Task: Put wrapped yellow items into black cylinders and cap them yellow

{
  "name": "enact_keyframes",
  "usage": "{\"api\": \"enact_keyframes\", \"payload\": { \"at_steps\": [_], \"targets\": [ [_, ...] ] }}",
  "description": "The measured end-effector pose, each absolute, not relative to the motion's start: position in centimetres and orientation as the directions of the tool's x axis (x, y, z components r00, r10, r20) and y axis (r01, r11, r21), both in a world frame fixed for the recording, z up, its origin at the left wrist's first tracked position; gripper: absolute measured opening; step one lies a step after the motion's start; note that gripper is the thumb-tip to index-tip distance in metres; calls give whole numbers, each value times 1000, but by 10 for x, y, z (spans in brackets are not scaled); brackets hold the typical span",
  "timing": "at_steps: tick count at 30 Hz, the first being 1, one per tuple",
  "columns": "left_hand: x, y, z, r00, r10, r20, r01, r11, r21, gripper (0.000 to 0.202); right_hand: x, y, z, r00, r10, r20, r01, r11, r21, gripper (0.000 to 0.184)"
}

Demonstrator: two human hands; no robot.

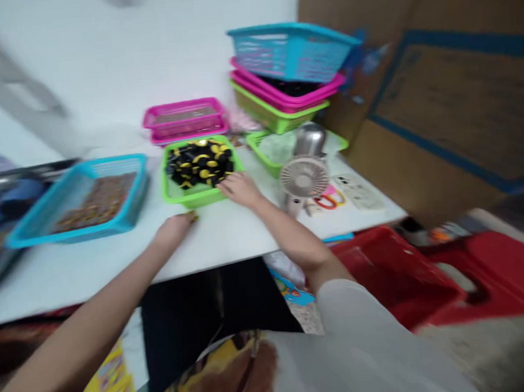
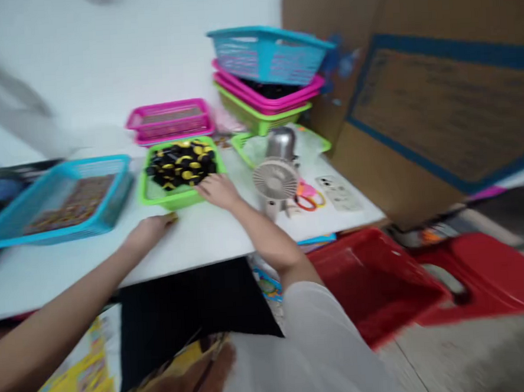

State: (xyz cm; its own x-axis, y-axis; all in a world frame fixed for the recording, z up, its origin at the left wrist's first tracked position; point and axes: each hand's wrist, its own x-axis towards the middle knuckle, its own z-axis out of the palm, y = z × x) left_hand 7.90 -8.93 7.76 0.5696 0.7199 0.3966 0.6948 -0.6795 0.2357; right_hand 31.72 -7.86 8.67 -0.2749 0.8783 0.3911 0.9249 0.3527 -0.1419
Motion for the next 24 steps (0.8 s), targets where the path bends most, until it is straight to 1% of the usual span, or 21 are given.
{"api": "enact_keyframes", "payload": {
  "at_steps": [1,3,4,5,8,10,15,17,18,20,22,24],
  "targets": [
    [62,-86,69,543,780,309,757,-615,222,15,316,-73,80,-280,871,405,917,368,-156,48],
    [41,-81,57,469,861,197,839,-504,207,5,314,-66,70,-270,862,429,911,373,-176,53],
    [36,-80,54,434,885,172,862,-463,208,9,313,-64,67,-260,860,439,911,369,-182,55],
    [32,-80,53,404,901,159,876,-431,215,16,313,-64,64,-251,859,446,913,363,-187,56],
    [25,-89,57,354,920,170,880,-389,274,39,313,-64,62,-230,862,452,918,346,-193,58],
    [17,-96,63,342,917,203,859,-393,329,42,312,-64,61,-218,865,452,921,336,-197,58],
    [-2,-106,73,340,898,280,766,-437,470,16,311,-63,61,-183,877,444,927,304,-220,55],
    [-2,-107,72,348,890,295,723,-455,520,10,310,-62,63,-155,888,432,931,277,-237,51],
    [0,-107,71,357,885,299,701,-465,540,13,309,-61,64,-138,895,424,933,262,-248,49],
    [10,-107,66,391,871,298,655,-491,574,23,305,-56,69,-112,909,401,933,235,-272,42],
    [27,-106,61,482,836,261,587,-530,612,36,299,-45,77,-105,922,373,929,225,-293,34],
    [51,-101,53,604,771,200,509,-567,648,45,291,-28,89,-112,929,353,926,226,-301,27]
  ]
}}
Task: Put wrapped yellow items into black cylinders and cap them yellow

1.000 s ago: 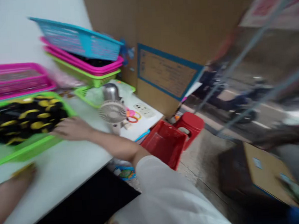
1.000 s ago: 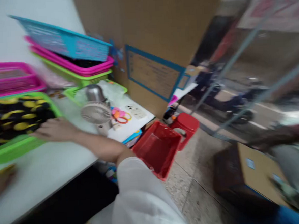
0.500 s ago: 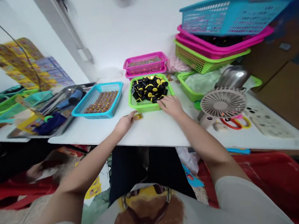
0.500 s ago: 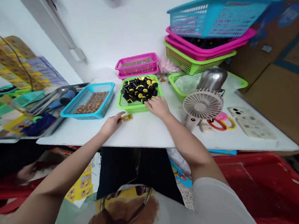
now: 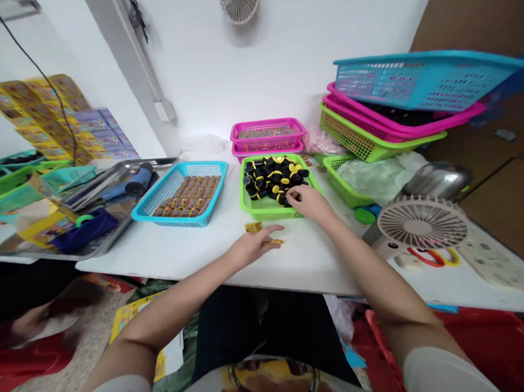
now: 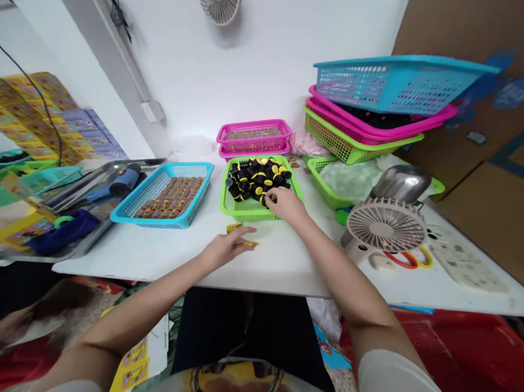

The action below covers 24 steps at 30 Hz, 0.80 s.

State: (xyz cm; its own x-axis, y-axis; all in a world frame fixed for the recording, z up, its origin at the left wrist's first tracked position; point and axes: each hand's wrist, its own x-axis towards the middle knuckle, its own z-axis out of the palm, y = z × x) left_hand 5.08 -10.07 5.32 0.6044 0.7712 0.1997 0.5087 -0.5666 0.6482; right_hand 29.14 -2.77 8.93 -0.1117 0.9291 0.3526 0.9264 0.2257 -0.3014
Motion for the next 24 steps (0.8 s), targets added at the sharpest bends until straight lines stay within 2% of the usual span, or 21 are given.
{"api": "enact_keyframes", "payload": {
  "at_steps": [3,8,10,12,14,16,18,21,24],
  "targets": [
    [88,-89,39,729,672,130,427,-594,682,54,284,6,110,-88,934,346,939,193,-283,30],
    [113,-66,17,815,567,121,290,-579,762,75,286,58,124,51,952,301,968,28,-251,65],
    [109,-58,13,813,567,133,209,-497,843,78,287,73,121,54,970,237,971,5,-241,72],
    [105,-51,10,790,598,134,105,-348,932,80,286,85,117,53,983,176,972,-11,-234,69],
    [104,-47,7,777,618,122,10,-206,978,84,284,96,117,77,987,138,971,-43,-235,56],
    [105,-45,5,782,612,120,-45,-136,990,85,282,104,119,99,988,120,968,-68,-243,39],
    [106,-44,5,781,612,127,-82,-101,992,85,280,104,122,99,988,120,967,-67,-245,32],
    [102,-43,7,743,650,160,-80,-151,985,82,280,82,121,14,969,248,953,62,-298,38],
    [95,-40,13,679,703,212,5,-293,956,80,286,34,108,-126,841,526,766,419,-487,38]
  ]
}}
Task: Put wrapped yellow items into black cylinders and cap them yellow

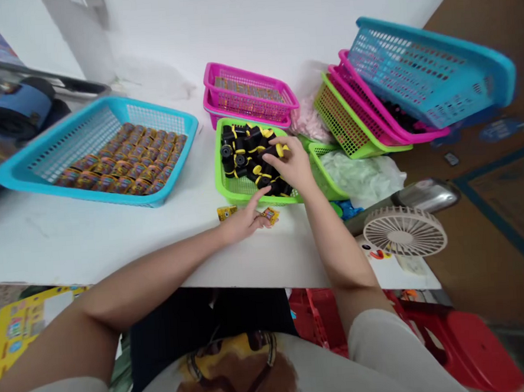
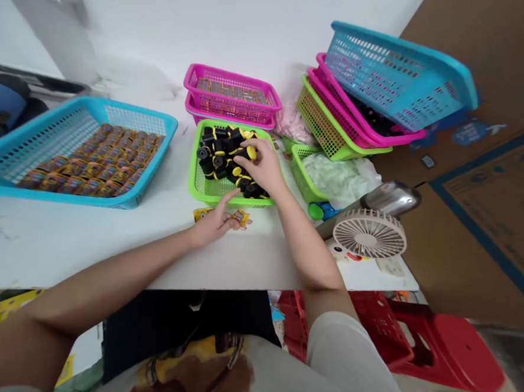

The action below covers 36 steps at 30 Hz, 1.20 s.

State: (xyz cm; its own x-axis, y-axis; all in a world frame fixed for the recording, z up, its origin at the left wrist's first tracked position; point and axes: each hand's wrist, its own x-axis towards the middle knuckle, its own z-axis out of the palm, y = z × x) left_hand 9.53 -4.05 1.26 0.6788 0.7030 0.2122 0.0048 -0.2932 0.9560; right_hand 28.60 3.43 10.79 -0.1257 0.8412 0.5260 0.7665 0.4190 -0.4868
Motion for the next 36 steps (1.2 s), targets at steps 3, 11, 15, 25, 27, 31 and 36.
{"api": "enact_keyframes", "payload": {
  "at_steps": [3,11,15,25,27,31,36],
  "targets": [
    [93,-39,17,629,729,269,56,-388,920,82,296,-19,89,-161,796,584,470,582,-663,44],
    [92,-44,16,583,746,322,49,-428,902,86,307,-66,76,-244,855,458,63,485,-872,31],
    [86,-45,16,548,768,330,65,-433,899,87,307,-65,83,-280,861,424,162,478,-863,26],
    [86,-43,10,472,733,489,-78,-518,852,89,307,-71,87,-382,801,461,332,585,-740,27],
    [89,-44,11,476,697,535,-147,-537,831,96,308,-72,86,-412,799,438,306,574,-760,30],
    [92,-47,16,510,617,600,-222,-579,784,96,311,-73,84,-455,821,344,241,485,-840,45],
    [94,-48,21,484,646,590,-239,-551,800,89,303,-74,79,-416,851,321,272,453,-849,36]
  ]
}}
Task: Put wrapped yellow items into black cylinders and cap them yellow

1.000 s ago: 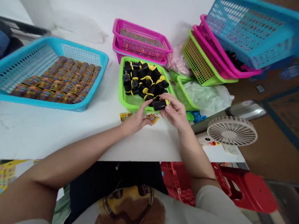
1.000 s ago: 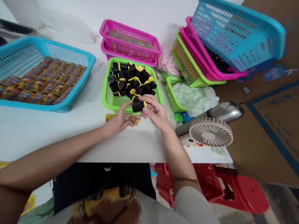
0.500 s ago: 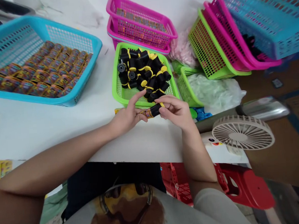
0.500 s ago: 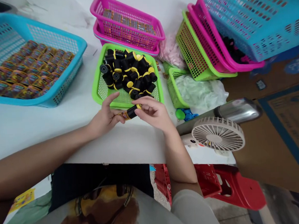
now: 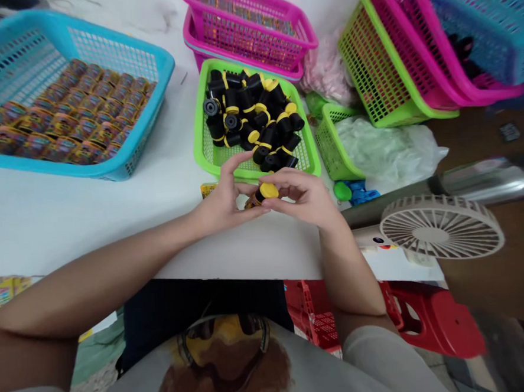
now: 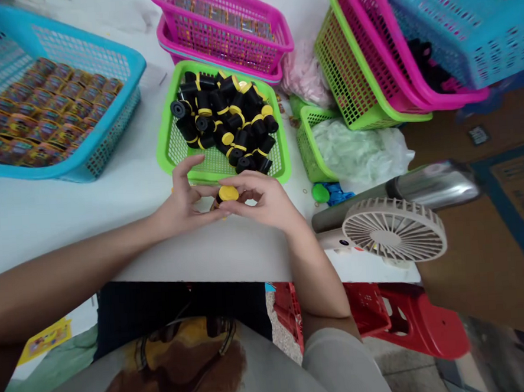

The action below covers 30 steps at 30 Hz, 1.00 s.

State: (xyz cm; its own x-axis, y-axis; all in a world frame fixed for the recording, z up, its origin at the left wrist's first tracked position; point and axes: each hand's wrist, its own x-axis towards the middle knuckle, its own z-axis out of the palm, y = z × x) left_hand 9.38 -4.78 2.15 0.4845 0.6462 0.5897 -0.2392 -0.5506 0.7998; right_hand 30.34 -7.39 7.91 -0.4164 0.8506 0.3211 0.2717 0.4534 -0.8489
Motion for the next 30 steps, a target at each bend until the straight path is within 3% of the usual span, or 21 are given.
{"api": "enact_keyframes", "payload": {
  "at_steps": [6,9,13,16,21,25,30],
  "targets": [
    [91,-49,24,380,775,504,-185,-471,863,95,289,-73,69,-316,847,428,361,524,-772,40],
    [90,-52,28,348,801,487,-212,-438,873,97,290,-74,69,-354,759,547,514,646,-564,36],
    [91,-53,34,341,818,463,-282,-380,881,94,290,-75,70,-549,616,565,585,766,-266,69],
    [90,-53,37,335,839,428,-285,-343,895,91,284,-75,65,-566,527,634,571,805,-160,67],
    [90,-56,40,459,803,380,-336,-239,911,85,272,-81,53,-466,480,744,552,814,-180,67],
    [90,-62,43,622,713,325,-352,-116,929,69,266,-88,45,-461,522,718,503,820,-273,69],
    [87,-66,44,678,676,288,-374,-19,927,74,265,-88,42,-489,527,696,533,811,-240,58]
  ]
}}
